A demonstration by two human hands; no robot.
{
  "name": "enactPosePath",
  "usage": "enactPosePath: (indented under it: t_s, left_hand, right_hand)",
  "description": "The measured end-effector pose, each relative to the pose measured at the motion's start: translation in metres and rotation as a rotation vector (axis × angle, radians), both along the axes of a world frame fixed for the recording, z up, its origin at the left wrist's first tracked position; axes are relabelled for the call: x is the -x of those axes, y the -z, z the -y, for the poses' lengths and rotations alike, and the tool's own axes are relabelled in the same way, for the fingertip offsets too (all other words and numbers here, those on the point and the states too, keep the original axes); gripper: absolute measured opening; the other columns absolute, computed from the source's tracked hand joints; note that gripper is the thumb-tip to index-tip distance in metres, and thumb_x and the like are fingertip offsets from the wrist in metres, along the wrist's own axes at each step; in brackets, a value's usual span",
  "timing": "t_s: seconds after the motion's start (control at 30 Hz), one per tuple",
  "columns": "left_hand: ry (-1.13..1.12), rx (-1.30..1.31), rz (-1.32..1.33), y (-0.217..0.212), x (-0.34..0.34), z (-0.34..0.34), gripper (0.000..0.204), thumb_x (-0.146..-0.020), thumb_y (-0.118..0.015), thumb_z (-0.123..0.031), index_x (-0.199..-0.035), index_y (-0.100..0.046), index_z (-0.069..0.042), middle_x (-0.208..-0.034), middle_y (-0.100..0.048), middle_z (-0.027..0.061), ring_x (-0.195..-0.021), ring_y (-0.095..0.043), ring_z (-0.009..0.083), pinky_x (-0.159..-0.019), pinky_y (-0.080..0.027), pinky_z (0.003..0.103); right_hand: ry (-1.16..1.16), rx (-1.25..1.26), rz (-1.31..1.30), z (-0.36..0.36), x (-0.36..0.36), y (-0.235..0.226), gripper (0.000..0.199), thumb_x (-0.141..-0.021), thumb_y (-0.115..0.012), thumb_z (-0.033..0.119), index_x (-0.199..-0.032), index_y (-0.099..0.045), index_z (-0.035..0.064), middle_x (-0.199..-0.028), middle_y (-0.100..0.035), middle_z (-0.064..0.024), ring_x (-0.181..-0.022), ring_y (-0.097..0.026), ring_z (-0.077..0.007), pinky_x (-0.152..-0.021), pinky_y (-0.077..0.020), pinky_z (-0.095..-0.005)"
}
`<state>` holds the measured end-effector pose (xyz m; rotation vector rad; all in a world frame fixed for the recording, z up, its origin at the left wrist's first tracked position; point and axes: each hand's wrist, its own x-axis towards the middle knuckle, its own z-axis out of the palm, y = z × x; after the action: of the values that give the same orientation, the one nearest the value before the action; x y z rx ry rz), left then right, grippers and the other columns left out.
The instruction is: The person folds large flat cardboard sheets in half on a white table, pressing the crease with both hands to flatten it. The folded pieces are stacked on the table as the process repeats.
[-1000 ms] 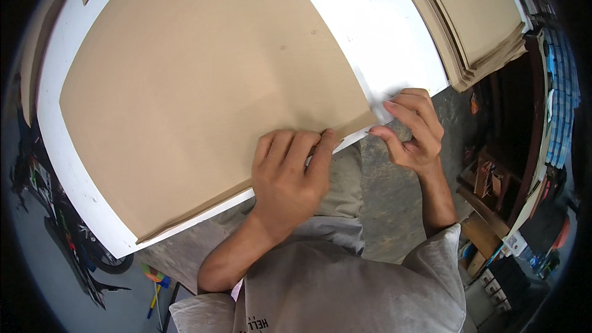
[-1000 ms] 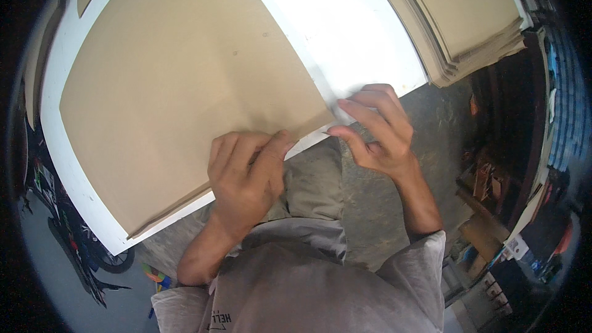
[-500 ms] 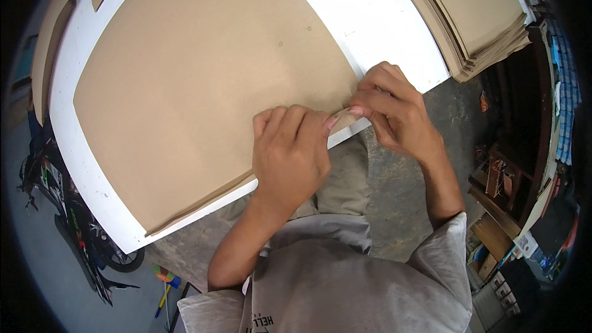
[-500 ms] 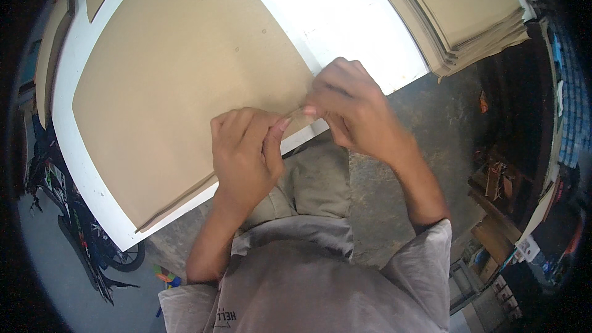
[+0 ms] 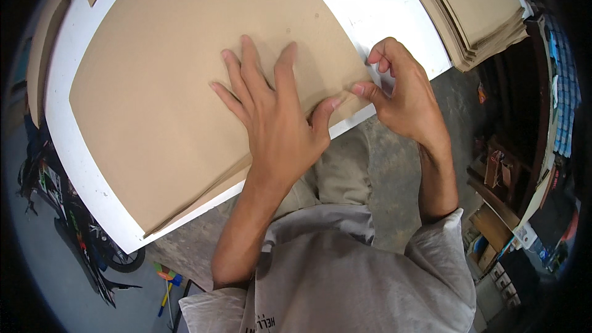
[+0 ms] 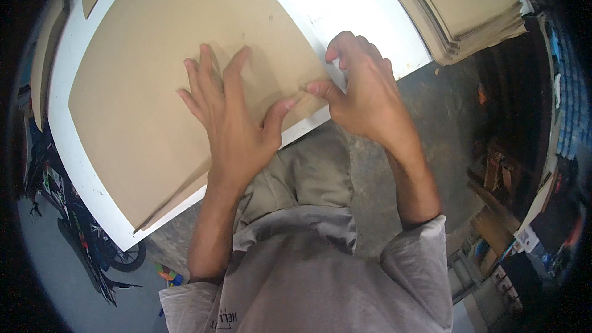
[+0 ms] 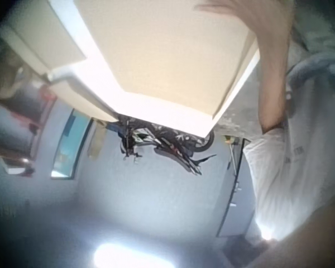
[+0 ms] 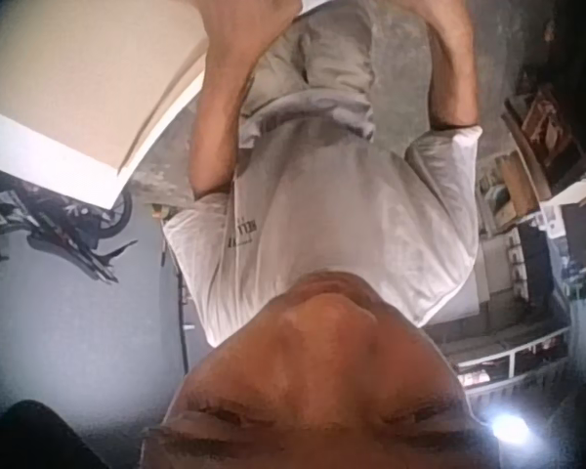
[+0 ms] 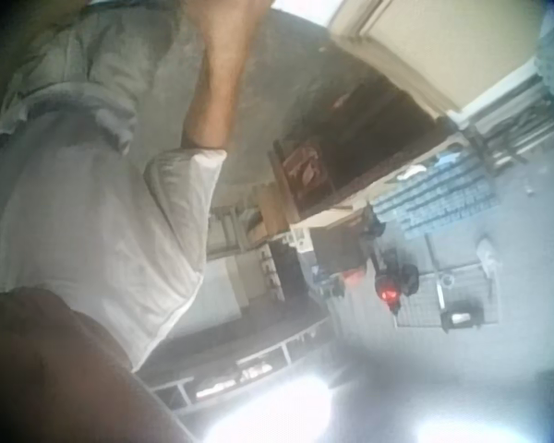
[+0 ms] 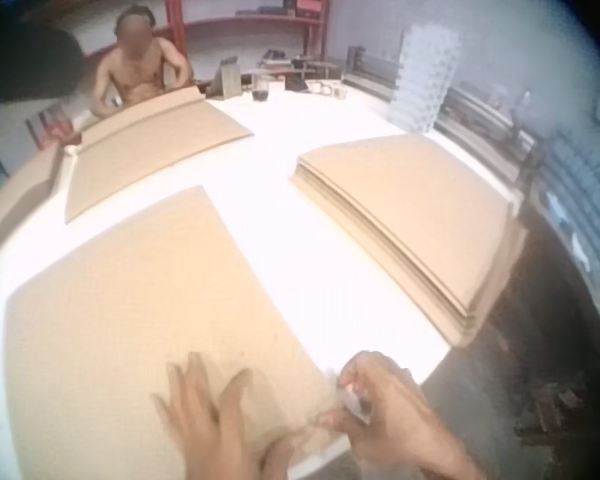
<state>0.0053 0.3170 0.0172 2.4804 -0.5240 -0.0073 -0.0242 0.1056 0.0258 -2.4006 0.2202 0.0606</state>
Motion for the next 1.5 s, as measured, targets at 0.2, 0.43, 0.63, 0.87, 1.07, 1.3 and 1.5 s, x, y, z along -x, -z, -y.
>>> enactPosePath:
  t_s: [0.2,0.43,0.63,0.87,1.07,1.3,1.5]
  left_hand:
    - [0.008,-0.083,-0.025,-0.001,-0.006,0.004,0.092,-0.089,-0.084,-0.039,-0.16,-0.042,0.0,-0.166,-0.015,0.0469,-0.157,-0.006,0.0661,-0.118,0.0,0.083]
    - [-0.002,0.01,0.059,0.012,-0.004,0.001,0.086,-0.089,-0.082,-0.041,-0.155,-0.048,0.001,-0.167,-0.022,0.0436,-0.157,-0.016,0.0601,-0.121,-0.004,0.08]
    - [0.113,-0.129,0.07,0.011,-0.009,-0.024,0.067,-0.102,-0.067,-0.041,-0.154,-0.051,-0.002,-0.164,-0.036,0.0371,-0.157,-0.025,0.0557,-0.121,-0.008,0.079]
    - [-0.105,-0.139,0.421,0.02,-0.018,-0.052,0.053,-0.105,-0.061,-0.036,-0.147,-0.058,-0.004,-0.158,-0.049,0.0278,-0.151,-0.04,0.0474,-0.122,-0.015,0.075]
    - [-0.065,0.242,0.398,0.03,-0.015,-0.066,0.044,-0.104,-0.061,-0.032,-0.139,-0.064,-0.005,-0.155,-0.052,0.0254,-0.148,-0.044,0.0434,-0.123,-0.02,0.07]
    - [-0.145,-0.36,0.358,0.002,0.009,-0.166,0.062,-0.104,-0.062,-0.045,-0.149,-0.057,-0.004,-0.158,-0.046,0.0324,-0.152,-0.037,0.049,-0.121,-0.02,0.075]
    - [-0.206,-0.262,0.308,0.025,0.005,-0.187,0.068,-0.104,-0.063,-0.049,-0.154,-0.052,-0.004,-0.161,-0.04,0.0342,-0.156,-0.03,0.0514,-0.121,-0.012,0.078]
  right_hand:
    - [-0.014,0.071,-0.164,0.015,-0.023,-0.036,0.051,-0.092,-0.086,0.037,-0.124,-0.065,0.0034,-0.099,-0.069,-0.0128,-0.094,-0.068,-0.0259,-0.083,-0.0534,-0.0409]
    - [-0.083,-0.531,0.749,-0.043,-0.052,0.007,0.046,-0.112,-0.051,0.029,-0.146,-0.056,-0.0004,-0.146,-0.059,-0.0232,-0.143,-0.052,-0.0307,-0.123,-0.0371,-0.0436]
    - [-0.175,-0.034,0.601,-0.056,-0.058,0.04,0.054,-0.11,-0.053,0.037,-0.15,-0.052,0.0008,-0.153,-0.051,-0.0282,-0.149,-0.043,-0.0503,-0.127,-0.0257,-0.0644]
    - [-0.266,0.34,0.483,-0.078,-0.061,0.019,0.055,-0.11,-0.054,0.042,-0.15,-0.056,0.0054,-0.15,-0.052,-0.0289,-0.148,-0.042,-0.0489,-0.125,-0.0252,-0.0684]
    - [-0.206,0.407,0.524,-0.125,-0.056,0.032,0.06,-0.109,-0.053,0.046,-0.153,-0.054,0.0058,-0.154,-0.05,-0.0295,-0.15,-0.04,-0.0495,-0.124,-0.0214,-0.0722]
    - [-0.205,0.501,0.487,-0.127,-0.059,0.034,0.061,-0.11,-0.053,0.048,-0.154,-0.054,0.0058,-0.154,-0.049,-0.0315,-0.15,-0.039,-0.05,-0.122,-0.0209,-0.0765]
    - [-0.279,0.438,0.519,-0.173,-0.051,0.022,0.062,-0.11,-0.052,0.048,-0.154,-0.053,0.0055,-0.158,-0.046,-0.0321,-0.151,-0.037,-0.0497,-0.119,-0.0182,-0.0808]
